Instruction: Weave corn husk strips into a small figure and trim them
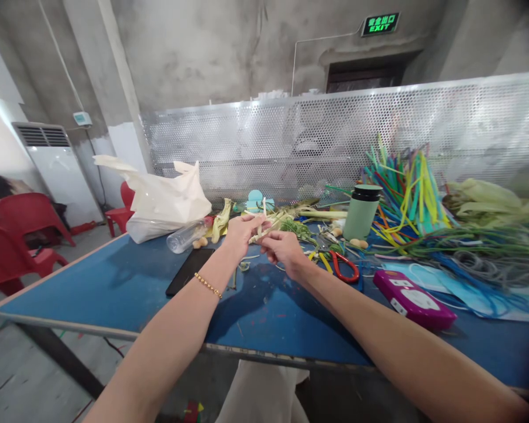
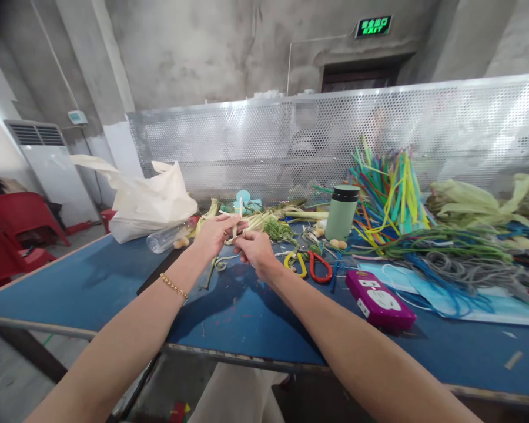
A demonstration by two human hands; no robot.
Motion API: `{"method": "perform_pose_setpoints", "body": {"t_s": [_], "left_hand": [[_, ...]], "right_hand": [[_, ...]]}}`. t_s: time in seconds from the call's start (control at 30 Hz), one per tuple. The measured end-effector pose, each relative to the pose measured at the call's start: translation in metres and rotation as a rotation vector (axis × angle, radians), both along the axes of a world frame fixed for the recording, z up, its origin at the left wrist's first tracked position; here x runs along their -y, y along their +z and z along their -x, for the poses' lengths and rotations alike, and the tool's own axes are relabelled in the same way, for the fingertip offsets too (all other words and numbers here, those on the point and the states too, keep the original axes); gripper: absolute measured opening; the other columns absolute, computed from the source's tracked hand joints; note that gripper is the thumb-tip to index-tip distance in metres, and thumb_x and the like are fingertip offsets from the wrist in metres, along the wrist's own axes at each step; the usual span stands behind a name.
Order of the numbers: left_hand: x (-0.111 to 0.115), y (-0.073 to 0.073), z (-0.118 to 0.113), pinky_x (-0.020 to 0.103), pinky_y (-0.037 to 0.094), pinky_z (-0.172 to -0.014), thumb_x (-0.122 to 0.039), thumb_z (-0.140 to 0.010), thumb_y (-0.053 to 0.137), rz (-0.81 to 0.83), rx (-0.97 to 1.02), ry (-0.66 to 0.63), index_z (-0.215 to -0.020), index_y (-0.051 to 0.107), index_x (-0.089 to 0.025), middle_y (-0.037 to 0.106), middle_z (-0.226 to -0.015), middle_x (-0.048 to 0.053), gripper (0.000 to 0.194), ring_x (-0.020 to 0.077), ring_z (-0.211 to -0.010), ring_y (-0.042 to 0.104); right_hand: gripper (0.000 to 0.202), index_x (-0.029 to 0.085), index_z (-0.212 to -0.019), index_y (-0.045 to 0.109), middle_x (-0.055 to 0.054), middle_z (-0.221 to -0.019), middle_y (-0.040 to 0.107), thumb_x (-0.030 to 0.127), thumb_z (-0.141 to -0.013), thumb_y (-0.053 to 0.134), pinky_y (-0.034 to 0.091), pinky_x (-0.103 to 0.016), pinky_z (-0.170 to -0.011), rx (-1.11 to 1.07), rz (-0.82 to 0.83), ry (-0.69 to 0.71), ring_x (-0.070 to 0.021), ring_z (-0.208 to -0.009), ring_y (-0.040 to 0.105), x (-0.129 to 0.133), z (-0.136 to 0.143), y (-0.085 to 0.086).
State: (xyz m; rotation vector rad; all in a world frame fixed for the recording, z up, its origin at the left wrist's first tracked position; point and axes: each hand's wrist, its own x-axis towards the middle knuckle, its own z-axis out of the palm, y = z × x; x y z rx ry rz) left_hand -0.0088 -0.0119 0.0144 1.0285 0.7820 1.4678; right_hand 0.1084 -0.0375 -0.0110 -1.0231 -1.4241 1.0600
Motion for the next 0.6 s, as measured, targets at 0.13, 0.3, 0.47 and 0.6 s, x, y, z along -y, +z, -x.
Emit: {"method": "perform_pose_setpoints", "body": {"t_s": [0.13,0.3,0.47,0.6], "left_hand": [[0.000,0.001,0.001,0.028,0.052,-0.064,-0.024,-0.059,0.086,-0.055,-0.036,0.020,-0.075,0.070,-0.010,0.072,-0.075,0.009,0.026,0.0187,-0.072,0.068],[0.002,0.003,0.000,0.029,0.053,-0.071,-0.024,-0.061,0.084,-0.137,-0.128,0.022,-0.067,0.071,-0.011,0.070,-0.067,0.005,0.020,0.0160,-0.068,0.067],[0.006,-0.002,-0.007,0.031,0.054,-0.076,-0.025,-0.058,0.086,-0.179,-0.168,-0.124,-0.067,0.072,-0.010,0.070,-0.068,0.005,0.022,0.0150,-0.068,0.065],[0.005,-0.007,-0.011,0.033,0.055,-0.075,-0.029,-0.057,0.087,-0.198,-0.203,-0.160,-0.065,0.071,-0.009,0.069,-0.069,0.006,0.027,0.0147,-0.066,0.064]], "right_hand": [[0.007,0.015,-0.066,0.067,0.001,-0.053,0.063,0.018,-0.068,0.062,0.033,-0.020,-0.032,0.156,0.032,0.087,-0.0080,-0.035,0.047,0.003,-0.005,0.011],[0.017,0.015,-0.059,0.064,0.001,-0.049,0.058,0.026,-0.072,0.062,0.030,-0.021,-0.035,0.217,-0.186,-0.118,-0.0075,-0.036,0.043,0.000,-0.027,0.036],[0.026,0.016,-0.070,0.067,-0.002,-0.057,0.063,0.041,-0.076,0.065,0.037,-0.024,-0.045,0.297,-0.410,-0.285,-0.0125,-0.048,0.051,-0.015,-0.046,0.041],[0.020,0.017,-0.066,0.064,-0.001,-0.054,0.061,0.034,-0.076,0.062,0.038,-0.024,-0.049,0.425,-0.442,-0.258,-0.0134,-0.050,0.053,-0.020,-0.047,0.034]]}}
